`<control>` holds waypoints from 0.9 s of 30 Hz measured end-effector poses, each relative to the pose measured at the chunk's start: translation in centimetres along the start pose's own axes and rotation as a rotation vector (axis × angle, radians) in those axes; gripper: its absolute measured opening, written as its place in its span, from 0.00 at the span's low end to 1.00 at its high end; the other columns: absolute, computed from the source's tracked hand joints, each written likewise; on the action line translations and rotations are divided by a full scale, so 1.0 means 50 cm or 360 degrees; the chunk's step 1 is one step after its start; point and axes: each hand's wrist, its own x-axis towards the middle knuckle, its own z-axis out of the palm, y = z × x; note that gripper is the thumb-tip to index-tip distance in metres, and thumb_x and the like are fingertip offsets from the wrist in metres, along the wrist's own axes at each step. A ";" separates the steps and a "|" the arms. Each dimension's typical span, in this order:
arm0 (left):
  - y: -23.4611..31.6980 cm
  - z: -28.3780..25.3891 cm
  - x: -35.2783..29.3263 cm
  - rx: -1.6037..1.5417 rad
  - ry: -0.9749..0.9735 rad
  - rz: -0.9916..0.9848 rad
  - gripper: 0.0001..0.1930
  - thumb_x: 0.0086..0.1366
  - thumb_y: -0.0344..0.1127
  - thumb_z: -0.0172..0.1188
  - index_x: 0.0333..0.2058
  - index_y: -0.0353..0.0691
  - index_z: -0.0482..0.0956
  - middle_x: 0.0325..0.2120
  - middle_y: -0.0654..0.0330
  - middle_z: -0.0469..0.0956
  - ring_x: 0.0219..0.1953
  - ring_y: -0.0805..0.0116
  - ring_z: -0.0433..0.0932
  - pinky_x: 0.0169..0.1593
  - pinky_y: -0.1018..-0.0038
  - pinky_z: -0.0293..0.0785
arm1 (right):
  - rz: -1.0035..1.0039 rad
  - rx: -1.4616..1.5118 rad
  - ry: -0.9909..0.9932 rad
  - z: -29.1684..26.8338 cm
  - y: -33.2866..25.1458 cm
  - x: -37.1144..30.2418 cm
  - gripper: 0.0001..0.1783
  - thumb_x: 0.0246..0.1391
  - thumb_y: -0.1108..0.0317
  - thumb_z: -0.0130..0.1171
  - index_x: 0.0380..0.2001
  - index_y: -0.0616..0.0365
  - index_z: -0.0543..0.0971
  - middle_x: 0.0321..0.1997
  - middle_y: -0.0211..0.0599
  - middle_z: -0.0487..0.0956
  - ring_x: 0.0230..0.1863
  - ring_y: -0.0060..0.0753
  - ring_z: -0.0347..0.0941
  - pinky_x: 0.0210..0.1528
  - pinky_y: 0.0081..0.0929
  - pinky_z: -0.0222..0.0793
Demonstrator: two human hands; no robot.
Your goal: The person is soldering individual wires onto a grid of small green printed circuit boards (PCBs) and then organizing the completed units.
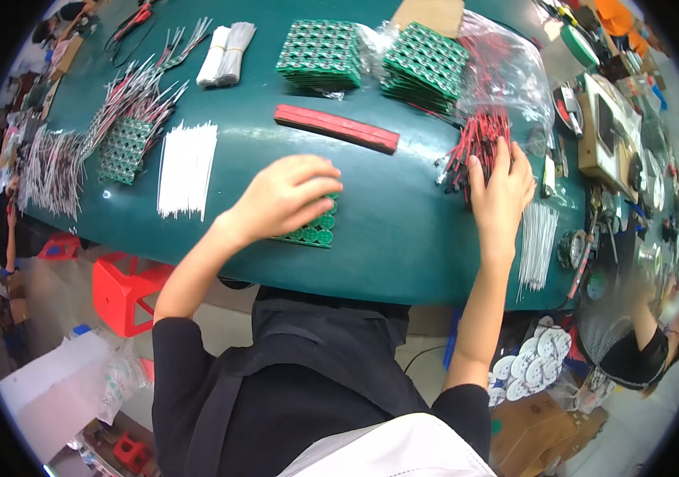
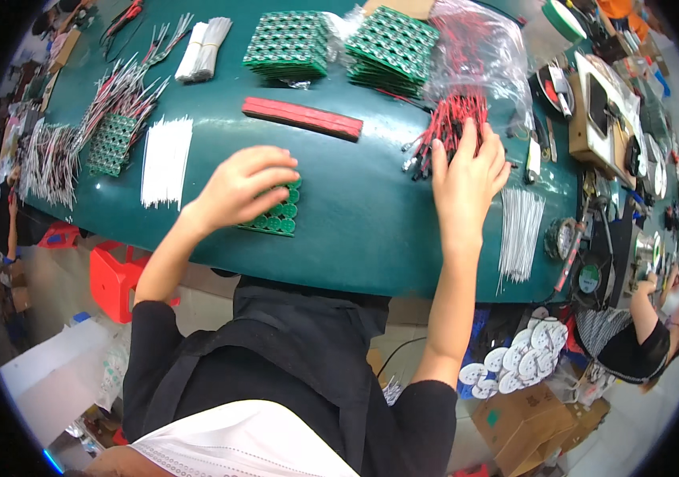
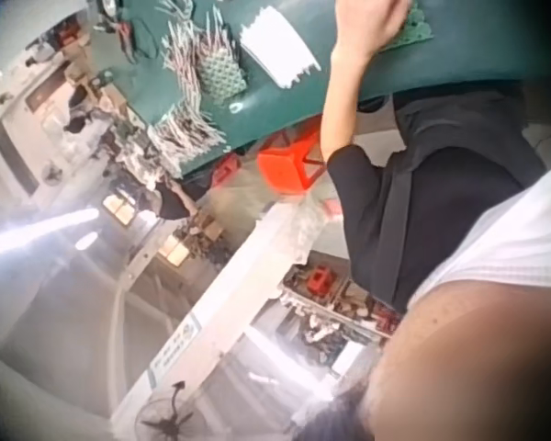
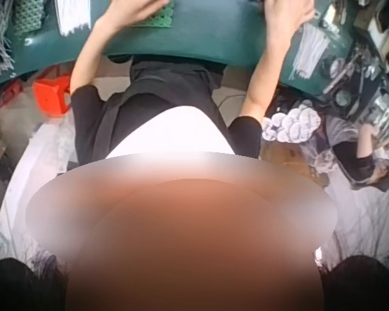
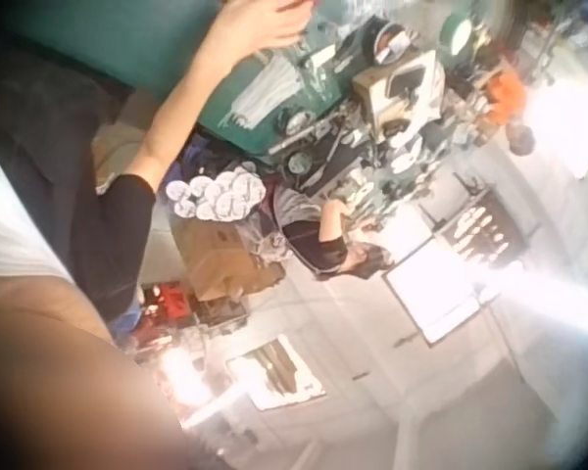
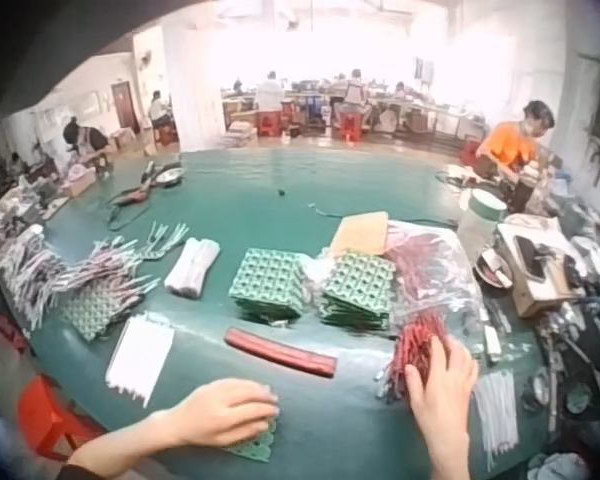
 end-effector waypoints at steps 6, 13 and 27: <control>0.008 0.072 -0.079 0.0126 -0.0230 -0.0142 0.29 0.60 0.46 0.64 0.59 0.47 0.71 0.64 0.57 0.64 0.67 0.57 0.62 0.67 0.55 0.57 | -0.0777 0.0855 0.0091 0.025 -0.226 0.088 0.18 0.55 0.72 0.59 0.50 0.59 0.76 0.51 0.41 0.77 0.53 0.45 0.73 0.54 0.40 0.68; 0.008 0.062 -0.089 -0.0065 -0.0050 -0.0199 0.32 0.56 0.47 0.67 0.59 0.45 0.71 0.63 0.55 0.65 0.66 0.54 0.62 0.67 0.53 0.57 | -0.0862 0.0758 0.0257 0.048 -0.298 0.176 0.15 0.55 0.71 0.58 0.47 0.56 0.78 0.45 0.35 0.79 0.47 0.40 0.75 0.49 0.37 0.70; 0.040 0.091 -0.095 -0.0009 -0.0158 -0.0166 0.35 0.52 0.45 0.70 0.58 0.44 0.70 0.62 0.52 0.64 0.66 0.52 0.61 0.67 0.52 0.57 | 0.0355 0.0022 -0.0301 0.008 -0.048 -0.125 0.14 0.54 0.59 0.65 0.32 0.56 0.73 0.34 0.42 0.74 0.38 0.48 0.73 0.39 0.45 0.70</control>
